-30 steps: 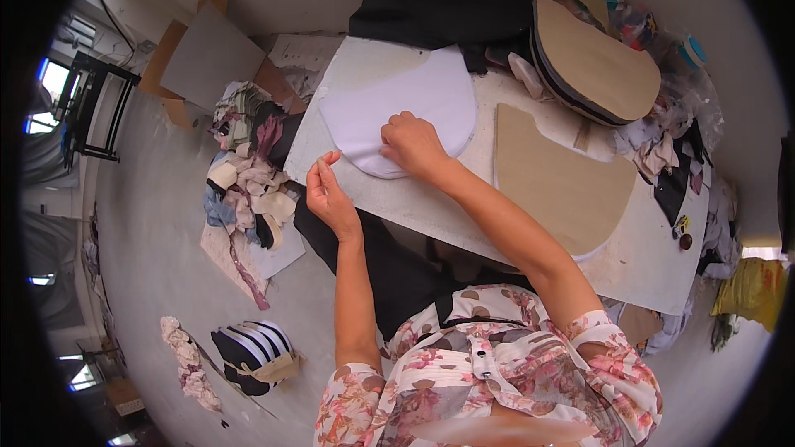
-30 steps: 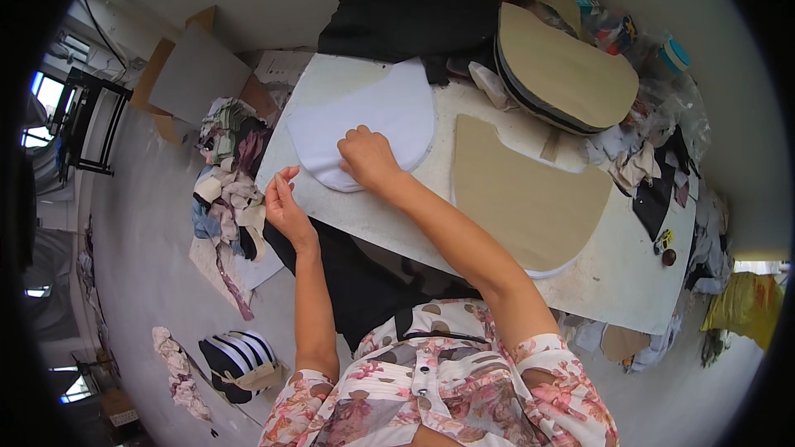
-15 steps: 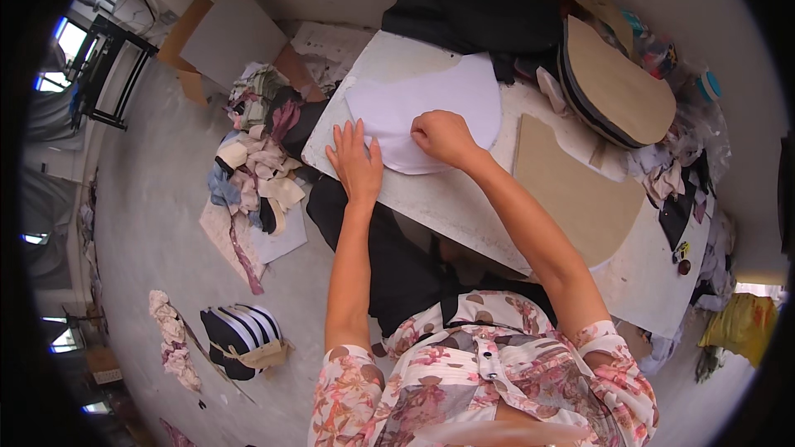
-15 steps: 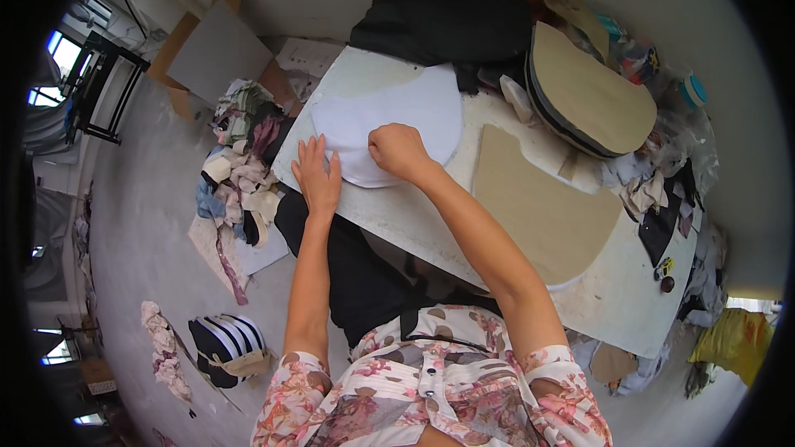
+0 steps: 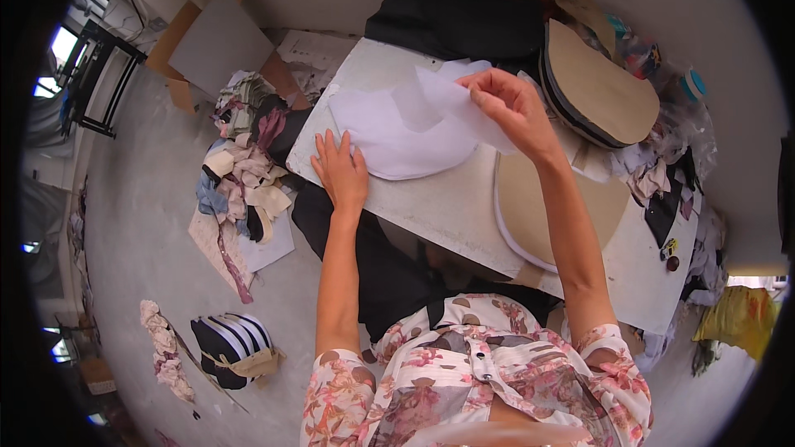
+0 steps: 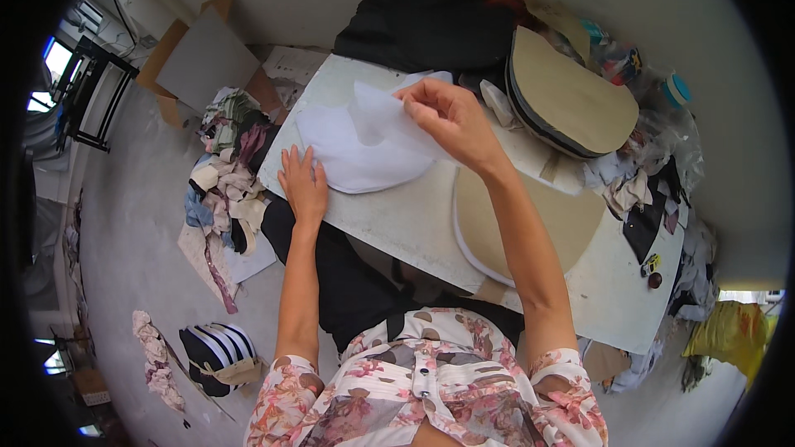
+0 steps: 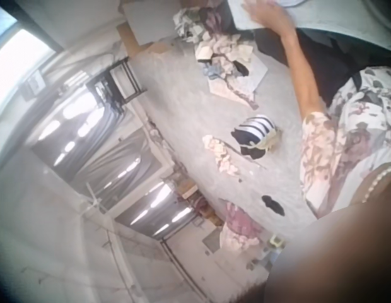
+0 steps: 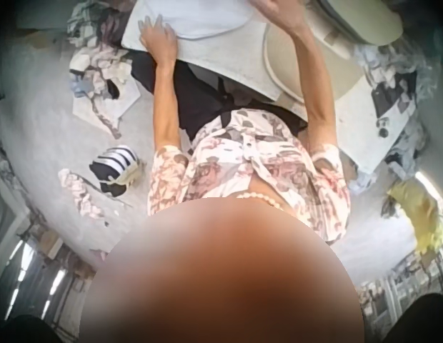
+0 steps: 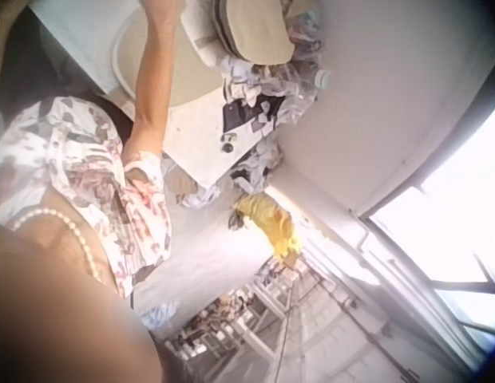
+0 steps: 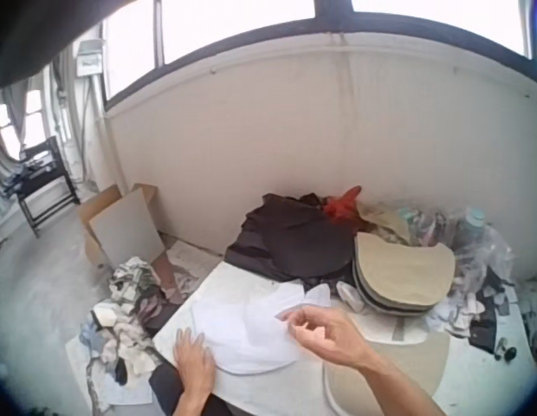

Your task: The person repeatedly picks up white and beige fabric pieces, aligns them on a table, and stacks them. The person handles the pieces one at a time, placing each aligned pair into a growing stack.

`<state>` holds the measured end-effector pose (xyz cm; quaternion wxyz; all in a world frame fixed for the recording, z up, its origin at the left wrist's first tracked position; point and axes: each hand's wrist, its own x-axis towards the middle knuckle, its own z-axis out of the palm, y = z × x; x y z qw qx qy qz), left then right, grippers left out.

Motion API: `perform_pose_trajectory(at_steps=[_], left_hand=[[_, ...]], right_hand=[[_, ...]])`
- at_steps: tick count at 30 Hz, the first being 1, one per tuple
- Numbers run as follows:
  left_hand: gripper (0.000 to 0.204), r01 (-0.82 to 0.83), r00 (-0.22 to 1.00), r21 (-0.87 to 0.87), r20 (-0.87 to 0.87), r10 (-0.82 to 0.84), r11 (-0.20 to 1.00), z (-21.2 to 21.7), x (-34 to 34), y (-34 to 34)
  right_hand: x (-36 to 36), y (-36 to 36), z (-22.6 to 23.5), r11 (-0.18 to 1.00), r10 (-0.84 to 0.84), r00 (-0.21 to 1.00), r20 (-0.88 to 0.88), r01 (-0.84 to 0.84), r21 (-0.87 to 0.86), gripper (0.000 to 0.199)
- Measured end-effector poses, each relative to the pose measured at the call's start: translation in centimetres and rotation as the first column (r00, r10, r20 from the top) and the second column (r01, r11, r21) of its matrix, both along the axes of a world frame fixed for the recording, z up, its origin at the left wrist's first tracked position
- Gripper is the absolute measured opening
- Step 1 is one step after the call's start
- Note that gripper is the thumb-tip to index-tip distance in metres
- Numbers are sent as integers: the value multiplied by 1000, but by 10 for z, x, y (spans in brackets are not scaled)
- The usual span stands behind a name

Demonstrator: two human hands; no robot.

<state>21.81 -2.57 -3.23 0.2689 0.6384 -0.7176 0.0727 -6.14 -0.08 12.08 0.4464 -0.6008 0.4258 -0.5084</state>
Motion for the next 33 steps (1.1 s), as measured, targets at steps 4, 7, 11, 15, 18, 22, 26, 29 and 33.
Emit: perform_pose_trajectory(at_steps=[4, 7, 11, 15, 18, 22, 26, 29, 33], left_hand=[[56, 412, 385, 236, -920, 67, 880, 34, -22, 50], [83, 852, -211, 107, -826, 523, 512, 44, -22, 74], [95, 800, -113, 201, -875, 471, 565, 46, -29, 79], [48, 675, 331, 431, -902, 277, 599, 49, -27, 78], [24, 529, 430, 366, -893, 130, 765, 67, -33, 86], [16, 623, 541, 111, -777, -324, 775, 109, -35, 104], [12, 600, 455, 19, -830, -322, 800, 132, -17, 114], [13, 610, 309, 5, -923, -231, 793, 140, -17, 118], [14, 653, 131, 3, -985, -109, 758, 137, -46, 107]], right_hand=[[14, 50, -5, 952, -20, 900, -434, -116, -284, 6], [33, 78, -41, 855, -61, 774, -630, -285, -434, 17], [47, 114, -74, 830, 34, 598, -801, -463, -310, 17], [54, 128, -82, 776, 108, 435, -894, -599, -198, 25], [48, 107, -48, 822, -37, 765, -643, -343, -455, 34], [21, 69, -42, 905, 53, 859, -510, -257, -339, 34], [-42, 95, -35, 973, 125, 747, -653, -221, -66, 19], [-85, 139, -27, 995, 57, 854, -517, -88, -36, 18], [-120, 192, -22, 981, -130, 976, -173, 152, 124, 19]])
